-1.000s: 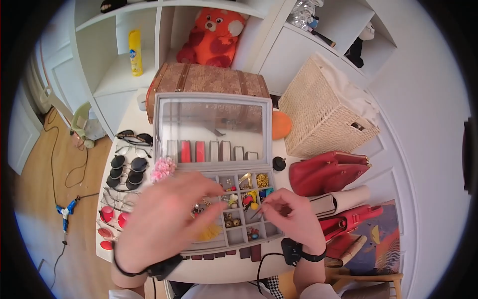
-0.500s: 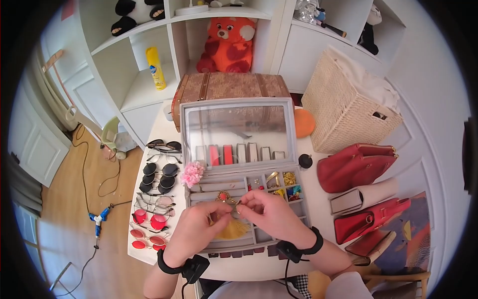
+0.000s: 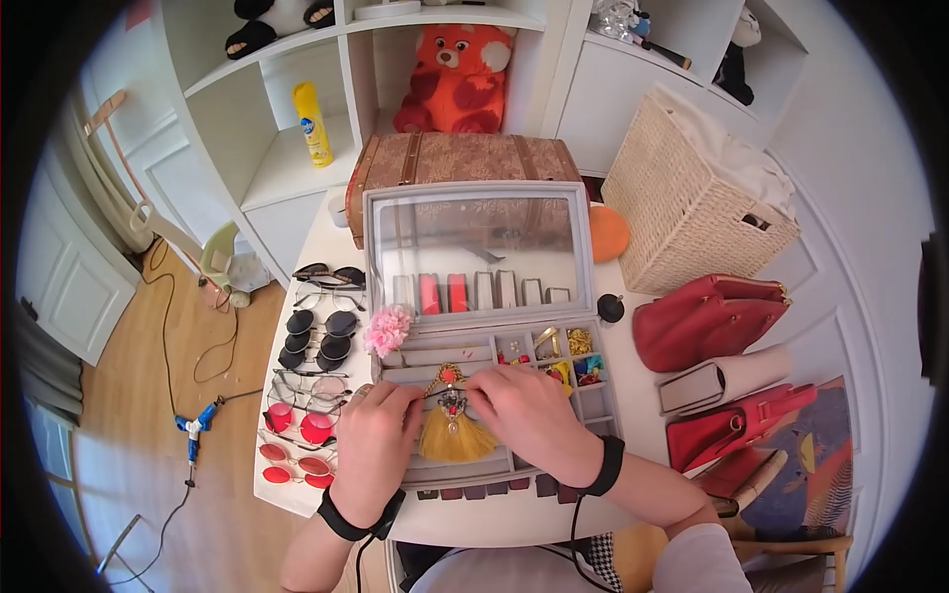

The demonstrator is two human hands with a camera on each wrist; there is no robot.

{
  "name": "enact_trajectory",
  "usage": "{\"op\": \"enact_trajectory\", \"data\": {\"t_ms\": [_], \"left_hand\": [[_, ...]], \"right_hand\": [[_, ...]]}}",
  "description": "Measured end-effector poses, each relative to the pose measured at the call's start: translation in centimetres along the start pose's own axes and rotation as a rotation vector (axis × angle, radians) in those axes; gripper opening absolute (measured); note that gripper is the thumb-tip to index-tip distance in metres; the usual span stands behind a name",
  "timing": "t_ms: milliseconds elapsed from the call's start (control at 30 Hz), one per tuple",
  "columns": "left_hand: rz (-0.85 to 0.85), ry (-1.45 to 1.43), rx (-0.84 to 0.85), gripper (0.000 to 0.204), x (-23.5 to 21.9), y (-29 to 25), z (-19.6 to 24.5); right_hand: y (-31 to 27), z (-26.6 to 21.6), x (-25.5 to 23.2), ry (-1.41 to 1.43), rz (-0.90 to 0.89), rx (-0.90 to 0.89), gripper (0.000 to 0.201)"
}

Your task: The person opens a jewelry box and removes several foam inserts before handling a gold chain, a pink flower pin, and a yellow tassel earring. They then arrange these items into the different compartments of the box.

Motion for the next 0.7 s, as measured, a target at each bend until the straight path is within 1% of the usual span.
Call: {"op": "enact_trajectory", "data": {"t_ms": [67, 133, 267, 367, 467, 600, 667, 700], "left_hand": [[0.000, 0.006, 0.042, 0.010, 0.2, -0.1, -0.4], [0.003, 0.014, 0.029, 0.009, 0.1, -0.1, -0.2], [0.046, 0.050, 0.018, 0.007, -0.2, 0.3, 0.6], [0.069, 0.043, 0.003, 0.009, 0.4, 0.5, 0.5], [0.074, 0.077, 0.020, 0.009, 0.5, 0.5, 0.6], [0.048, 0.022, 0.004, 0.009, 1.0, 0.4, 0.1], [-0.047, -0.016, -0.090, 0.009, 1.0, 0.2, 0.2], [-0.046, -0.015, -0.090, 0.009, 1.0, 0.2, 0.2]], "right_hand": [[0.1, 0.0, 0.0, -0.040, -0.009, 0.015, 0.009], [0.1, 0.0, -0.1, -0.122, -0.010, -0.021, 0.010], [0.2, -0.6, -0.1, -0.147, 0.002, 0.005, 0.011], [0.5, -0.6, -0.1, -0.172, 0.036, 0.005, 0.013], [0.4, -0.5, -0.2, -0.179, 0.030, 0.010, 0.014], [0.3, -0.4, -0.2, -0.181, 0.002, 0.013, 0.015], [0.3, -0.4, -0.1, -0.195, -0.019, 0.007, 0.016], [0.2, -0.3, 0.0, -0.194, -0.013, 0.004, 0.016]]}}
Point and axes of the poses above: each hand's wrist, its own y-axis towards the middle knuckle, its own x-axis out of the palm, z = x × y, the point moved 2 cm from there along y, towards the middle knuckle, and after that the axes turned 8 degrees about -x, right-handed, at the moved point
